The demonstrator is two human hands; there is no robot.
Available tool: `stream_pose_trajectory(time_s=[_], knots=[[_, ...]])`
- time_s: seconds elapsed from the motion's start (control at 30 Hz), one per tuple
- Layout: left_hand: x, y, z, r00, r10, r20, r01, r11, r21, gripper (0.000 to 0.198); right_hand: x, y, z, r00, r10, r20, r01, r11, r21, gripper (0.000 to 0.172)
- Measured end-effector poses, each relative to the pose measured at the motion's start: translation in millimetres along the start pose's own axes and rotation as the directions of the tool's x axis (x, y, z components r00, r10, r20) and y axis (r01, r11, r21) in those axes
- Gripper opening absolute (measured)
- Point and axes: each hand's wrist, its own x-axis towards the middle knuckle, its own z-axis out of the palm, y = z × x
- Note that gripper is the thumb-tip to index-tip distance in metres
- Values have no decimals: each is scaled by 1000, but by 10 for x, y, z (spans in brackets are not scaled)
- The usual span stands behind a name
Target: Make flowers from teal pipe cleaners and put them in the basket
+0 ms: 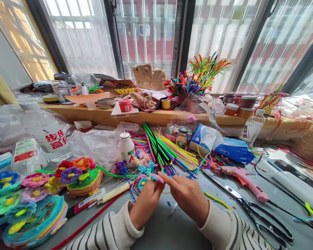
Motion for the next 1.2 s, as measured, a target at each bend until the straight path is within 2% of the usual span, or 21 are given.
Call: stream_pose_trajectory(time_s=[0.1, 0.27, 0.37, 0.47, 0.57, 0.63, 0.73, 0.83, 0.93, 1.07, 1.2], knots=[[8, 36, -26, 999, 44, 30, -46, 996, 70, 26, 16, 27, -45, 1000, 8, 1, -8, 1000, -3, 33], [25, 86, -88, 967, 216, 133, -241, 949, 205, 23, 26, 51, -97, 999, 52, 4, -52, 999, -1, 21], [37, 71, -116, 941, 284, 182, -332, 877, 348, 23, 27, 62, -100, 995, 100, 9, -100, 995, 18, 15], [51, 45, -127, 915, 314, 252, -401, 765, 504, 25, 26, 86, -84, 989, 139, 57, -142, 989, 49, 11], [47, 47, -121, 903, 325, 281, -429, 650, 628, 25, 24, 97, -64, 983, 144, 117, -151, 987, 57, 7], [28, 72, -112, 901, 334, 278, -432, 613, 662, 24, 24, 86, -57, 981, 136, 137, -145, 988, 56, 8], [-9, 121, -98, 891, 358, 279, -450, 613, 650, 23, 32, 55, -63, 981, 141, 135, -154, 984, 85, 11], [-25, 127, -78, 896, 362, 256, -439, 643, 627, 23, 47, 46, -74, 982, 164, 99, -181, 961, 208, 12], [-10, 65, -57, 891, 377, 254, -448, 634, 630, 23, 60, 73, -76, 972, 219, 83, -234, 886, 401, 9], [13, -30, -46, 852, 466, 240, -503, 598, 624, 24, 69, 123, -88, 925, 318, 206, -377, 708, 598, 14], [-2, -20, -65, 821, 536, 200, -535, 598, 597, 21, 78, 171, -136, 903, 256, 346, -430, 505, 749, 20]])
